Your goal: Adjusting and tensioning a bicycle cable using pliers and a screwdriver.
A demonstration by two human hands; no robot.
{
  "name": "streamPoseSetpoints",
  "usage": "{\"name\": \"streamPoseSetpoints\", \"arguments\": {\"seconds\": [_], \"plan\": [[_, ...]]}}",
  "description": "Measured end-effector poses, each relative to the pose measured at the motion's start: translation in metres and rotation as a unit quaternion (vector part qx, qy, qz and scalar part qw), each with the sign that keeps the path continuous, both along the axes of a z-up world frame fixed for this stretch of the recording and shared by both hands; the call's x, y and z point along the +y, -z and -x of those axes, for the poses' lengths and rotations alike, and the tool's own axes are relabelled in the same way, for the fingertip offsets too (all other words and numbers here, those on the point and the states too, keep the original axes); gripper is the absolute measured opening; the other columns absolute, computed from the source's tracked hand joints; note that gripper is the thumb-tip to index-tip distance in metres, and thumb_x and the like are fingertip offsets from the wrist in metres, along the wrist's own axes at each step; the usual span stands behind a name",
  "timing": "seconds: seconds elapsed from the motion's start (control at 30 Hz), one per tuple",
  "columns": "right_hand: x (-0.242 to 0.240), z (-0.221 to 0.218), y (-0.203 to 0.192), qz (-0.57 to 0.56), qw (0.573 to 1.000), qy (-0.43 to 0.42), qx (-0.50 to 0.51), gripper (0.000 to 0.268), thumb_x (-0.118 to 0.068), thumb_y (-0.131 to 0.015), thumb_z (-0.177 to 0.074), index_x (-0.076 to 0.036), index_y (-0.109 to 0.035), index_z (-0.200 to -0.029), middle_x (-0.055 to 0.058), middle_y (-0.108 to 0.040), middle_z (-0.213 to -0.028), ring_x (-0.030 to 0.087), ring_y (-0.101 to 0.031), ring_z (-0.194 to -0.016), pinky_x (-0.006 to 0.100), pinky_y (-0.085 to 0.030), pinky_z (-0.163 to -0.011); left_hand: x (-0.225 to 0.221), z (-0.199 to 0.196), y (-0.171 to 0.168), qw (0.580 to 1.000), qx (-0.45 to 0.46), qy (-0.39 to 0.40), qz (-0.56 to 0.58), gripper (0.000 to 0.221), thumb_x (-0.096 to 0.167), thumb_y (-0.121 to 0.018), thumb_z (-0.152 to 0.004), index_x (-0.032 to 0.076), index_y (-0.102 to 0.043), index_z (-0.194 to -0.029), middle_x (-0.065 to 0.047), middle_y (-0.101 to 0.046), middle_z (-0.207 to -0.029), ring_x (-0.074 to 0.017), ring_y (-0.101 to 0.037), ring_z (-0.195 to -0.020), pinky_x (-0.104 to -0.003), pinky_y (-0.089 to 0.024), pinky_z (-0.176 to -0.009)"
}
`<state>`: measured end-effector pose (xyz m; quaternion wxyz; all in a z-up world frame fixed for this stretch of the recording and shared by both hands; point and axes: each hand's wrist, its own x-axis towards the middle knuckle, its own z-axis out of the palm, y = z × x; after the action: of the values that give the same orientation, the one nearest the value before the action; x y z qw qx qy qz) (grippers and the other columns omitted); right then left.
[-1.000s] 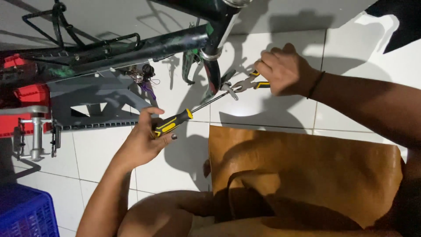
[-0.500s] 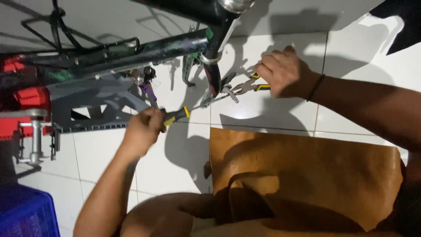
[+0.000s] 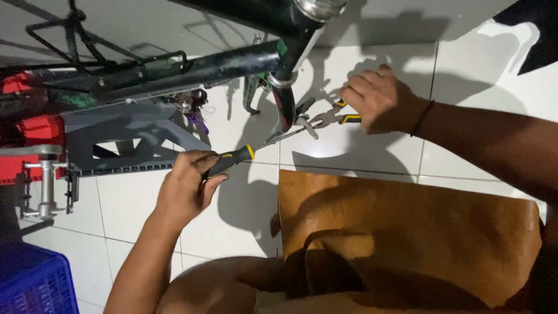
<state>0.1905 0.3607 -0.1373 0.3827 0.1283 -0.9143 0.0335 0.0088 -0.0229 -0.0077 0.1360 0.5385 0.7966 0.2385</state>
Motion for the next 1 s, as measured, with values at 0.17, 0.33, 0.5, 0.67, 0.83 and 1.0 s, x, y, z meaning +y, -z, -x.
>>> {"name": "streamPoseSetpoints", "arguments": {"seconds": [0.17,0.33,0.5,0.67,0.83,1.0], "plan": [[-0.004,0.001,-0.022,0.002,1.0,-0.003,-0.011,0.026,0.0,-0.051,-0.102,-0.006,-0.065,-0.081,0.005,-0.048,-0.071,0.022,-0.05,-0.057,0.035,-0.036,-0.06,-0.02,0.009,0.035,0.962,0.261,0.059,-0.051,0.047,0.039,-0.072,-0.094,0.011,-0.065,-0.131,-0.009,-0.06,-0.106,-0.0266,-0.068,-0.083,-0.036,-0.058,-0.065],[-0.003,-0.002,-0.02,-0.009,0.998,-0.003,-0.057,0.025,0.003,-0.042,-0.093,-0.007,-0.063,-0.084,0.003,-0.043,-0.072,0.023,-0.047,-0.057,0.036,-0.035,-0.059,-0.015,0.006,0.033,0.961,0.27,0.047,-0.027,0.042,0.046,-0.061,-0.099,0.014,-0.067,-0.126,-0.004,-0.058,-0.092,-0.0234,-0.065,-0.06,-0.035,-0.056,-0.055],[0.002,-0.01,-0.001,-0.005,0.99,-0.006,-0.144,0.017,0.001,-0.052,-0.072,-0.009,-0.061,-0.082,0.001,-0.041,-0.068,0.023,-0.046,-0.054,0.038,-0.036,-0.055,0.005,-0.009,0.015,0.986,0.032,-0.124,0.108,0.033,0.041,-0.057,-0.102,0.01,-0.07,-0.104,-0.014,-0.064,-0.072,-0.0406,-0.068,-0.065,-0.048,-0.056,-0.061],[0.0,-0.013,-0.002,-0.045,0.962,0.047,-0.267,0.023,-0.005,-0.063,-0.064,-0.011,-0.065,-0.086,0.001,-0.048,-0.065,0.025,-0.053,-0.055,0.039,-0.035,-0.058,0.014,-0.009,0.002,0.903,-0.266,-0.27,0.202,0.04,0.043,-0.049,-0.107,0.013,-0.073,-0.098,-0.008,-0.07,-0.064,-0.0247,-0.062,-0.058,-0.04,-0.052,-0.058],[0.004,-0.014,0.017,-0.032,0.878,0.094,-0.469,0.06,-0.018,-0.067,-0.056,-0.013,-0.065,-0.116,0.003,-0.064,-0.091,0.025,-0.063,-0.081,0.047,-0.043,-0.083,0.029,-0.023,-0.056,0.925,-0.237,-0.193,0.226,0.039,0.031,-0.064,-0.097,0.014,-0.049,-0.129,-0.009,-0.072,-0.079,-0.0309,-0.07,-0.071,-0.042,-0.052,-0.066],[0.028,-0.036,0.05,-0.104,0.955,-0.034,-0.275,0.04,0.001,-0.074,-0.077,-0.013,-0.038,-0.065,-0.002,-0.043,-0.088,0.015,-0.029,-0.062,0.05,-0.054,-0.074,0.003,-0.013,-0.011,0.987,-0.125,-0.005,0.098,0.038,0.027,-0.065,-0.099,0.007,-0.057,-0.13,-0.014,-0.064,-0.115,-0.0347,-0.067,-0.091,-0.044,-0.053,-0.076]]}}
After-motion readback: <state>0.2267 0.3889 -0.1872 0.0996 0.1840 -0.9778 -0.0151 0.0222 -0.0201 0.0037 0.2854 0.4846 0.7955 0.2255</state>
